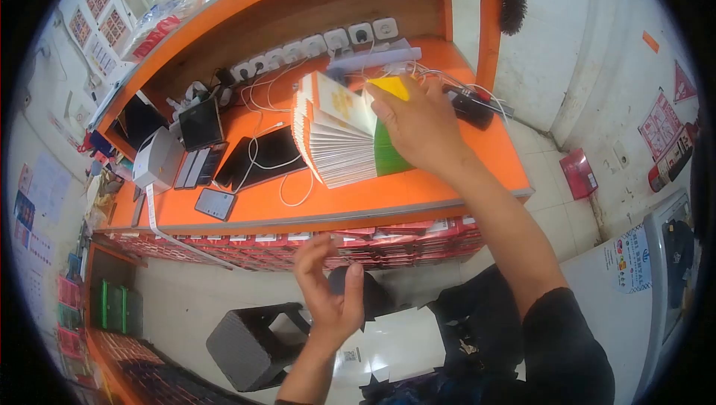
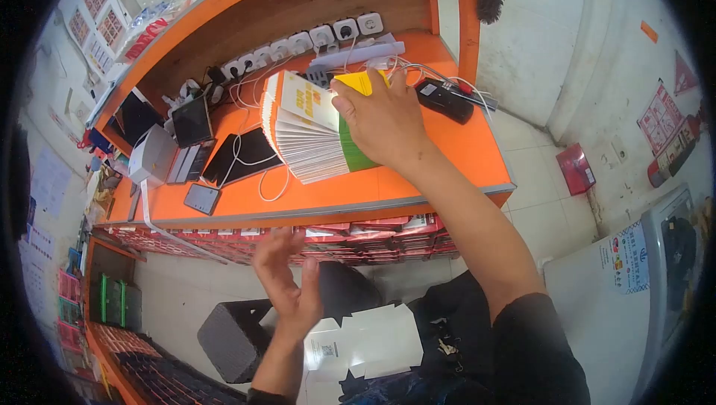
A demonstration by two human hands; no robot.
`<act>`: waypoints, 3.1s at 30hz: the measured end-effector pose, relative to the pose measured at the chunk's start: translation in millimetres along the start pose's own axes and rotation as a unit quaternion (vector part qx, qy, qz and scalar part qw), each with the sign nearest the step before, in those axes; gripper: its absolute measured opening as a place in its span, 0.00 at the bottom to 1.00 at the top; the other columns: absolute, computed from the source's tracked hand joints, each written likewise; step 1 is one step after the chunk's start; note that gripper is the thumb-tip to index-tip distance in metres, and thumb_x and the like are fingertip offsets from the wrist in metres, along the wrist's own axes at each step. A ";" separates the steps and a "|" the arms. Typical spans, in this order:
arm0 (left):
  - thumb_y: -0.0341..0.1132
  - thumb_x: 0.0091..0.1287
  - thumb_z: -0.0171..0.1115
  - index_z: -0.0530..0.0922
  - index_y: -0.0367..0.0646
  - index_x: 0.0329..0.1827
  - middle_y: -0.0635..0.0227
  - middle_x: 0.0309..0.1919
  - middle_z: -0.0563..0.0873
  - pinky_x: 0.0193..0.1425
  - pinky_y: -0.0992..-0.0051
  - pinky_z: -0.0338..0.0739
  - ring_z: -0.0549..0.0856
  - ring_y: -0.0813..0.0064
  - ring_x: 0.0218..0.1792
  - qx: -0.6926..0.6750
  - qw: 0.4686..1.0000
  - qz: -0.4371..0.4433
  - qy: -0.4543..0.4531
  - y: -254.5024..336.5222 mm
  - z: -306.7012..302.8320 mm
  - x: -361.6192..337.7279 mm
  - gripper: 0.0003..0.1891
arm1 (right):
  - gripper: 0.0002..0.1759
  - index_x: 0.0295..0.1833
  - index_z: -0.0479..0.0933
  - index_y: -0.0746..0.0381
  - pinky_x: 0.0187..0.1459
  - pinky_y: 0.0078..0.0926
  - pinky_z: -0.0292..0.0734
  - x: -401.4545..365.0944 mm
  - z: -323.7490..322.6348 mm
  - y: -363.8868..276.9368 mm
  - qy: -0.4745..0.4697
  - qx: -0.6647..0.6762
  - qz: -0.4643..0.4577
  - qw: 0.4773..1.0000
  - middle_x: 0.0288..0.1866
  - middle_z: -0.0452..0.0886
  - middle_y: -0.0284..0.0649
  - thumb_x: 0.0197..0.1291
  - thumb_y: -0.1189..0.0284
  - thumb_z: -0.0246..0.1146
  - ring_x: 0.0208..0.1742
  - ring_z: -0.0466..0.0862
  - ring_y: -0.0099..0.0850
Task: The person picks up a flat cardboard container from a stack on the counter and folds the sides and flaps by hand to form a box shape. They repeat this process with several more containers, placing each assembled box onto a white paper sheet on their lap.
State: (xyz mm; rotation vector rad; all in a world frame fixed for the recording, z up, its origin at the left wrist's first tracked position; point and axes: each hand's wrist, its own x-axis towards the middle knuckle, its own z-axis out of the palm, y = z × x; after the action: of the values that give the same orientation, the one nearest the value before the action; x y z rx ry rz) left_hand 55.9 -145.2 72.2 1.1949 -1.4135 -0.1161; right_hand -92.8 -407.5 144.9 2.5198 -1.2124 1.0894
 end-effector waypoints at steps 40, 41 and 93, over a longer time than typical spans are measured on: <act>0.64 0.59 0.84 0.82 0.39 0.70 0.42 0.82 0.71 0.82 0.38 0.71 0.68 0.31 0.83 0.216 0.824 -0.096 -0.515 10.5 -29.7 -166.8 0.45 | 0.27 0.75 0.84 0.57 0.83 0.55 0.67 -276.1 -6.8 -7.5 -0.025 0.242 -0.008 0.970 0.82 0.78 0.49 0.71 0.76 0.68 0.86 0.73 0.51; 0.64 0.60 0.84 0.83 0.39 0.68 0.42 0.80 0.73 0.81 0.38 0.72 0.68 0.31 0.83 0.230 0.820 -0.100 -0.514 7.6 -27.7 -169.5 0.44 | 0.27 0.75 0.84 0.57 0.83 0.55 0.67 -299.1 -4.0 -9.5 -0.042 0.252 0.005 0.967 0.82 0.78 0.49 0.71 0.76 0.68 0.86 0.73 0.51; 0.45 0.94 0.48 0.75 0.38 0.66 0.62 0.58 0.87 0.61 0.71 0.85 0.89 0.73 0.58 -0.091 0.863 -0.456 -0.196 -3.6 -53.0 -194.5 0.18 | 0.34 0.87 0.63 0.69 0.55 0.27 0.89 -381.4 -24.2 -44.7 -0.353 0.730 0.378 0.447 0.59 0.86 0.44 0.87 0.65 0.64 0.54 0.90 0.27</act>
State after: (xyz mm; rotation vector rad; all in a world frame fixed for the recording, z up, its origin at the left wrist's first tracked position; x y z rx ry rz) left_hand 50.5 16.6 -47.9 1.6495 -1.0117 -1.1846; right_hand -231.1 -129.7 -82.7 4.0849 -2.6139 1.8973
